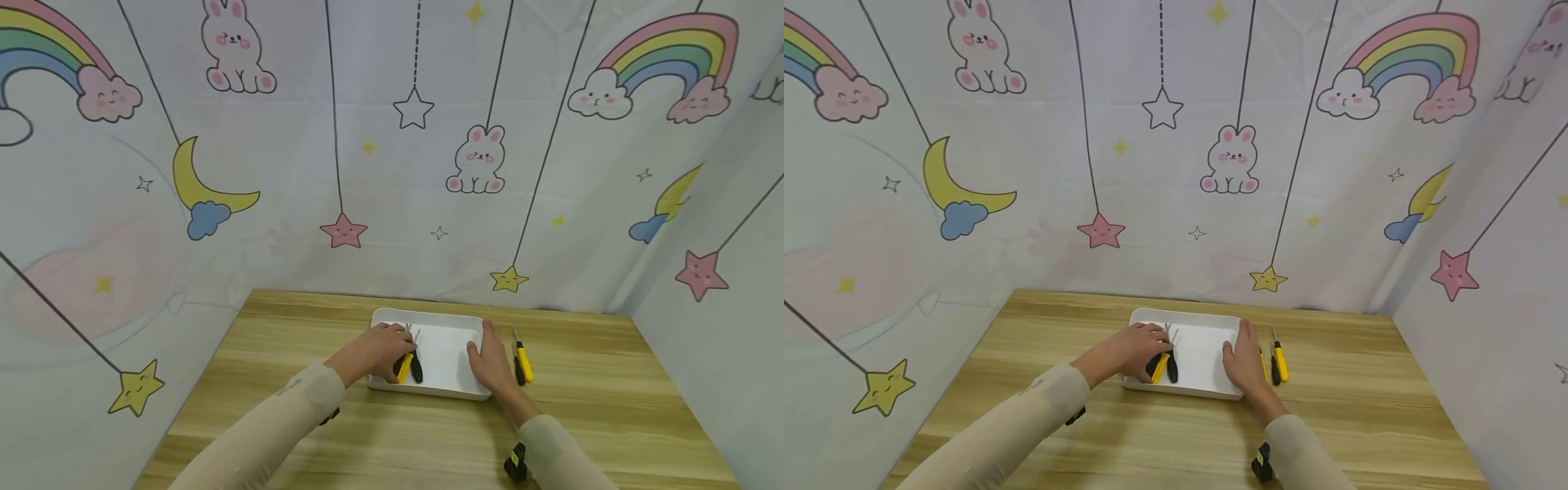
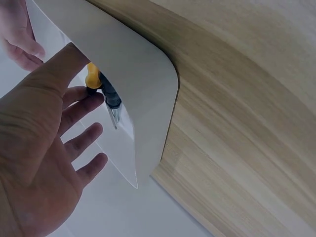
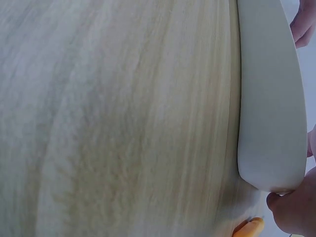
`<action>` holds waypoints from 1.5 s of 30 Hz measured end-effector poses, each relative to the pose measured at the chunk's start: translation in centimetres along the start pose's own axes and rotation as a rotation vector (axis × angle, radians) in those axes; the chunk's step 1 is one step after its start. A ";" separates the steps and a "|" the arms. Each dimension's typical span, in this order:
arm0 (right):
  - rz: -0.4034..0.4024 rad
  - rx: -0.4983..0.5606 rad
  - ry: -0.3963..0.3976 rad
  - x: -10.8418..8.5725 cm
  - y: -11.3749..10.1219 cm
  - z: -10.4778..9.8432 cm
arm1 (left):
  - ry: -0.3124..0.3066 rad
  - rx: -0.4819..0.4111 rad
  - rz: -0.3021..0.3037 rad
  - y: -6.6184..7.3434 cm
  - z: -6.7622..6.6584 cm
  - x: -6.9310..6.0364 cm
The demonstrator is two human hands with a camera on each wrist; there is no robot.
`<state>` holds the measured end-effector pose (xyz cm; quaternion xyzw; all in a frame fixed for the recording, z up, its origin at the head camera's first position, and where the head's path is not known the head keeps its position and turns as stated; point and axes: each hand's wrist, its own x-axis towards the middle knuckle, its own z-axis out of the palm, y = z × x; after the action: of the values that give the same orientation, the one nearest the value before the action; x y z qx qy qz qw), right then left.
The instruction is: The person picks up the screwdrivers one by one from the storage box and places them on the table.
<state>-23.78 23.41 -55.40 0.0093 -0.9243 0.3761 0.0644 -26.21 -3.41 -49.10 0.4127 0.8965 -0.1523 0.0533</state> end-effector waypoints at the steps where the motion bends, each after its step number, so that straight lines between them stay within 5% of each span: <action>1: 0.000 -0.001 0.001 0.0 0.0 0.0 | 0.000 -0.002 0.000 0.0 0.0 0.0; 12: 0.002 -0.006 0.013 0.1 0.1 0.2 | -0.003 -0.010 -0.013 -0.2 0.5 0.3; 29: 0.010 -0.008 0.014 0.0 -0.3 0.2 | 0.082 -0.060 -0.010 -0.9 2.2 1.0; 45: 0.017 -0.011 0.008 0.2 0.0 0.4 | 0.161 -0.282 -0.027 -2.4 2.6 0.7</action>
<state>-24.02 23.11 -55.64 -0.0006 -0.9262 0.3715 0.0648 -28.55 -5.23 -51.19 0.3998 0.9158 0.0079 0.0368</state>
